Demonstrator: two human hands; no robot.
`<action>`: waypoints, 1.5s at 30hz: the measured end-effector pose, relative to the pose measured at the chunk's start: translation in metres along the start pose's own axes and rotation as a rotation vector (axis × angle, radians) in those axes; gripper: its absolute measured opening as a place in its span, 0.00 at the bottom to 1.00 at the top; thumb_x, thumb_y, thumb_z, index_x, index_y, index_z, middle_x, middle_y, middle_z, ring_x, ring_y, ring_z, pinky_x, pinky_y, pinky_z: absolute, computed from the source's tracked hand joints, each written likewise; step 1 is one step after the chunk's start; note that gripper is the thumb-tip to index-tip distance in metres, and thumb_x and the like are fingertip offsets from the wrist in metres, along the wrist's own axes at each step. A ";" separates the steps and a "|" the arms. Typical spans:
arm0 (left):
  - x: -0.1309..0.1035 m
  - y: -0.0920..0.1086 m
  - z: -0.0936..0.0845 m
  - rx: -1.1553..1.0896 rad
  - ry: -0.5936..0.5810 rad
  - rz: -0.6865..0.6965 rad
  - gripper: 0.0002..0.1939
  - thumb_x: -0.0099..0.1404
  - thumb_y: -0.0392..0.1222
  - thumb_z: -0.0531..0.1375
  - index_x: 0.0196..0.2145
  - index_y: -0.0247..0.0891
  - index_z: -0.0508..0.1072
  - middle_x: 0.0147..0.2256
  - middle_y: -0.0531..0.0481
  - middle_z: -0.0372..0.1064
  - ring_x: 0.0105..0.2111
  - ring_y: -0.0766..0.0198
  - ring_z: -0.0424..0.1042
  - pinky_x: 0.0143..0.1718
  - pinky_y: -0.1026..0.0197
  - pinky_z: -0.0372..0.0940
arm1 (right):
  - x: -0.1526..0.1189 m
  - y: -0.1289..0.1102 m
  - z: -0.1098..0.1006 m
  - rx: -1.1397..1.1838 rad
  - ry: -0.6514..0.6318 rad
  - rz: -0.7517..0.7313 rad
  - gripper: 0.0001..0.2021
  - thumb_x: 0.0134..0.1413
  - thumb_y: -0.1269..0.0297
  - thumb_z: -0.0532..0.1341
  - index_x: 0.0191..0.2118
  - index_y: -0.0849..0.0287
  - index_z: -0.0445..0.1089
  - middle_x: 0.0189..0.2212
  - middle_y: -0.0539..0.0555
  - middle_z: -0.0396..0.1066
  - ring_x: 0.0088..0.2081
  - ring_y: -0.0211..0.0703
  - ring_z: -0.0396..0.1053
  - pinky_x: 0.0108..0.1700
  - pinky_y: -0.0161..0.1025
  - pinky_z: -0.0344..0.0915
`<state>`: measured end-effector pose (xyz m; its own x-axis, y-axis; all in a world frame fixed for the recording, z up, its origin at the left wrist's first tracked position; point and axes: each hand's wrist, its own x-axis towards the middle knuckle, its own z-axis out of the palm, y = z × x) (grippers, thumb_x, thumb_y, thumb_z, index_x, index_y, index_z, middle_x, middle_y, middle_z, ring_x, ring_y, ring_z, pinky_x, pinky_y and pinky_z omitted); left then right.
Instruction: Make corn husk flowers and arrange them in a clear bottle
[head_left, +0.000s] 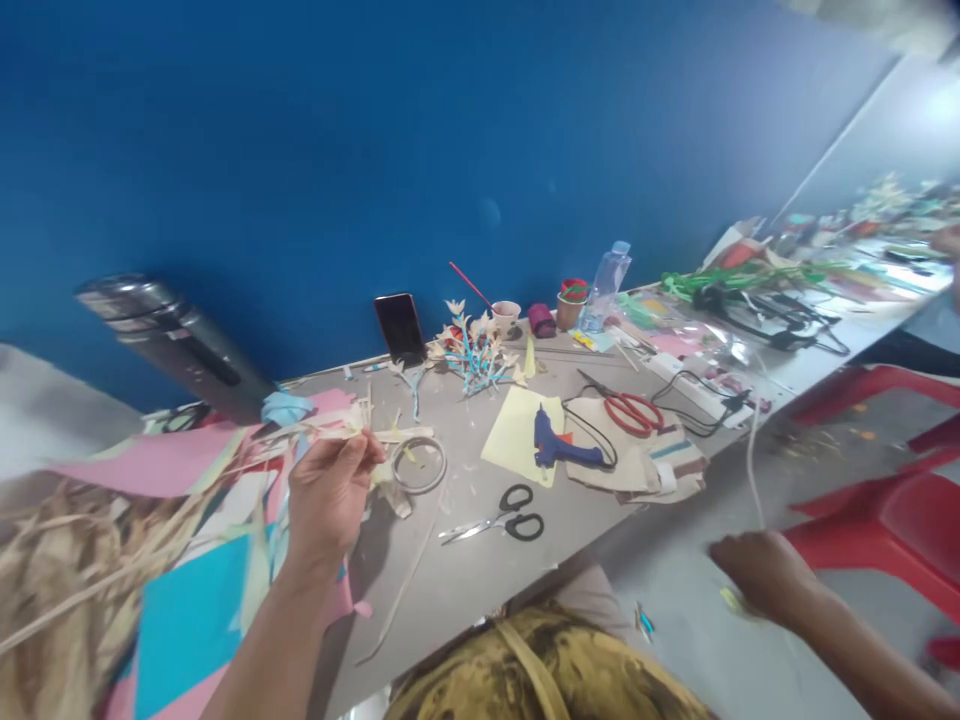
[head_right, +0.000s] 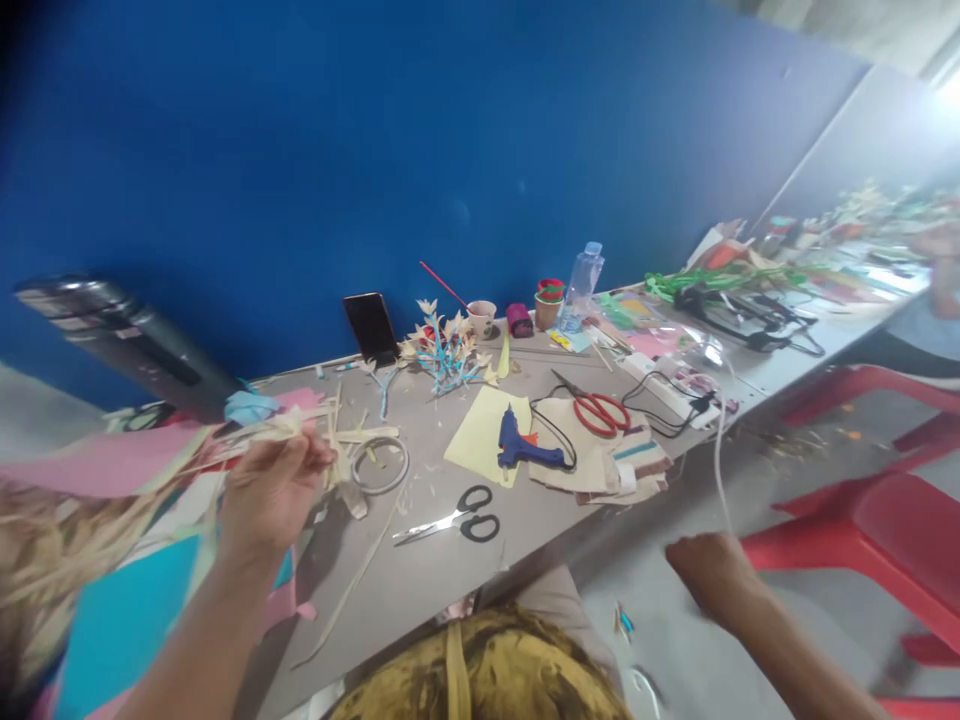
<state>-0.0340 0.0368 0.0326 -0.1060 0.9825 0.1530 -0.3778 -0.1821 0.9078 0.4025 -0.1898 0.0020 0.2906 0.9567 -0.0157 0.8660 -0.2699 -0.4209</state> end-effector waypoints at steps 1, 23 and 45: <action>0.000 0.000 -0.001 0.003 0.012 0.012 0.17 0.44 0.49 0.77 0.22 0.38 0.75 0.23 0.53 0.73 0.26 0.67 0.71 0.30 0.63 0.68 | 0.002 0.002 0.006 0.022 -0.081 -0.009 0.21 0.49 0.42 0.62 0.20 0.54 0.73 0.14 0.55 0.68 0.17 0.48 0.68 0.22 0.42 0.64; 0.003 0.022 -0.013 -0.255 0.068 -0.294 0.21 0.41 0.41 0.78 0.25 0.37 0.70 0.27 0.56 0.67 0.27 0.69 0.67 0.30 0.63 0.67 | 0.126 -0.275 0.085 -0.090 -0.264 -0.453 0.10 0.64 0.64 0.56 0.39 0.55 0.76 0.39 0.56 0.79 0.41 0.46 0.75 0.38 0.37 0.58; 0.002 0.003 -0.023 -0.367 0.166 -0.457 0.18 0.42 0.40 0.78 0.26 0.34 0.75 0.31 0.53 0.70 0.25 0.72 0.65 0.25 0.68 0.65 | 0.219 -0.339 0.171 0.059 -0.206 -0.081 0.12 0.55 0.56 0.62 0.35 0.54 0.81 0.35 0.59 0.81 0.39 0.51 0.78 0.37 0.38 0.66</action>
<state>-0.0570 0.0377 0.0270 0.0106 0.9505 -0.3105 -0.7081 0.2263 0.6688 0.1027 0.1296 -0.0137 0.1261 0.9787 -0.1621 0.8560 -0.1899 -0.4809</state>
